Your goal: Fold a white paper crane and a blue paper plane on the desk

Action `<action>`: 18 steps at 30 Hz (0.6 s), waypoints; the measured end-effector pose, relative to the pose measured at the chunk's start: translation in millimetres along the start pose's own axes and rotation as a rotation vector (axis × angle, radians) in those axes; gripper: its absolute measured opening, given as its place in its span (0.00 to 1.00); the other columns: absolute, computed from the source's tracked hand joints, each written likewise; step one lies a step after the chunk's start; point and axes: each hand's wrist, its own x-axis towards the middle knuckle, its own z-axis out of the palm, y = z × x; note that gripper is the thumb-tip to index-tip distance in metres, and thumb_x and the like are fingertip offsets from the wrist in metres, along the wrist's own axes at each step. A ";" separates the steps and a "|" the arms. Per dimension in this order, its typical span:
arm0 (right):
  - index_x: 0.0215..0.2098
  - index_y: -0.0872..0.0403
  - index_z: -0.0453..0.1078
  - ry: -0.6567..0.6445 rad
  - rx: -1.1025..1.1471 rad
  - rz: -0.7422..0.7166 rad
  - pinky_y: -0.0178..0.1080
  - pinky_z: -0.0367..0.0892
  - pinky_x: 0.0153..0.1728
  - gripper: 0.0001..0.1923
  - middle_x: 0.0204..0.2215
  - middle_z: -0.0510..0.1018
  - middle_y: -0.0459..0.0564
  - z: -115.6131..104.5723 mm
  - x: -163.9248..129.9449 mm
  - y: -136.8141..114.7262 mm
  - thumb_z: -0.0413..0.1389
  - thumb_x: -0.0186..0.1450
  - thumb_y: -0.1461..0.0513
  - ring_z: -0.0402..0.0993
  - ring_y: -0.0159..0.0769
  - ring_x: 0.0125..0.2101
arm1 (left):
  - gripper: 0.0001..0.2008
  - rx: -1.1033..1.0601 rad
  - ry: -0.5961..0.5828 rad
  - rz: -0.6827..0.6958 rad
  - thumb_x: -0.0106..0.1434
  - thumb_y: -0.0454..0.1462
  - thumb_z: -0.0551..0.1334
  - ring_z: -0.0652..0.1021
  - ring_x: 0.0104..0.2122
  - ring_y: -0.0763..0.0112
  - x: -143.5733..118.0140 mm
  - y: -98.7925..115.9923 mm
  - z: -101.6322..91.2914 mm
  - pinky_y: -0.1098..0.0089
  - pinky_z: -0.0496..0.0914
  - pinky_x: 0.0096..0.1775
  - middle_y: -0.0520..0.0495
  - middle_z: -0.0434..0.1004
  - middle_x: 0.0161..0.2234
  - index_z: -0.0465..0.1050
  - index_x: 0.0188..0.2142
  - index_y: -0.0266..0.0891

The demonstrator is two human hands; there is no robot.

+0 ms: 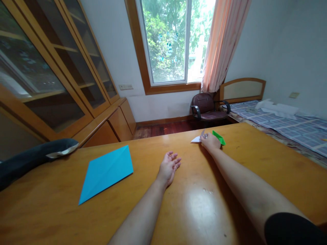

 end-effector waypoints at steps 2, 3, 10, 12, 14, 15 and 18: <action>0.45 0.54 0.72 0.035 0.025 -0.002 0.39 0.64 0.35 0.23 0.41 0.79 0.58 -1.5 -0.4 0.6 0.52 0.63 0.47 0.76 0.46 0.41 | 0.27 0.003 -0.001 -0.001 0.45 0.23 0.56 0.77 0.39 0.71 -0.3 0.2 0.3 0.69 0.69 0.42 0.46 0.68 0.45 0.60 0.44 0.43; 0.48 0.54 0.71 0.061 0.040 -0.007 0.40 0.64 0.36 0.24 0.42 0.79 0.58 -3.1 -1.0 1.0 0.53 0.62 0.47 0.75 0.47 0.41 | 0.27 0.003 -0.002 -0.002 0.44 0.23 0.56 0.77 0.39 0.71 -0.4 0.3 0.4 0.69 0.69 0.42 0.46 0.68 0.45 0.60 0.44 0.43; 0.54 0.55 0.64 0.315 0.188 -0.168 0.40 0.63 0.36 0.29 0.44 0.76 0.58 -30.1 -27.7 -7.7 0.56 0.60 0.49 0.73 0.46 0.41 | 0.27 0.005 -0.006 -0.003 0.45 0.24 0.57 0.77 0.38 0.73 0.1 0.8 0.9 0.70 0.69 0.42 0.47 0.68 0.45 0.59 0.45 0.43; 0.52 0.55 0.65 0.351 0.253 -0.239 0.39 0.62 0.35 0.26 0.40 0.77 0.56 -34.7 -44.4 -15.9 0.54 0.61 0.49 0.72 0.45 0.38 | 0.26 0.022 -0.005 0.013 0.46 0.24 0.57 0.77 0.38 0.73 -0.2 -0.3 0.9 0.71 0.68 0.41 0.47 0.68 0.45 0.59 0.45 0.43; 0.49 0.56 0.67 0.332 0.323 -0.319 0.39 0.61 0.34 0.22 0.37 0.77 0.55 -32.1 -63.4 -24.8 0.52 0.63 0.51 0.72 0.43 0.36 | 0.25 0.063 -0.006 0.048 0.47 0.25 0.58 0.76 0.38 0.73 -1.5 -2.7 1.0 0.72 0.68 0.39 0.46 0.68 0.45 0.59 0.45 0.43; 0.48 0.56 0.68 0.287 0.351 -0.349 0.38 0.61 0.34 0.20 0.35 0.77 0.53 -27.7 -73.0 -28.8 0.51 0.63 0.52 0.72 0.42 0.35 | 0.25 0.094 -0.010 0.070 0.47 0.26 0.58 0.76 0.38 0.74 -2.3 -4.5 1.0 0.73 0.68 0.38 0.46 0.68 0.45 0.59 0.45 0.43; 0.43 0.55 0.71 0.101 0.340 -0.388 0.37 0.60 0.32 0.15 0.34 0.77 0.52 -5.1 -99.0 -35.0 0.50 0.64 0.56 0.72 0.39 0.32 | 0.25 0.229 -0.041 0.141 0.47 0.26 0.59 0.75 0.37 0.74 -3.8 -10.8 0.6 0.73 0.67 0.37 0.46 0.68 0.45 0.61 0.45 0.42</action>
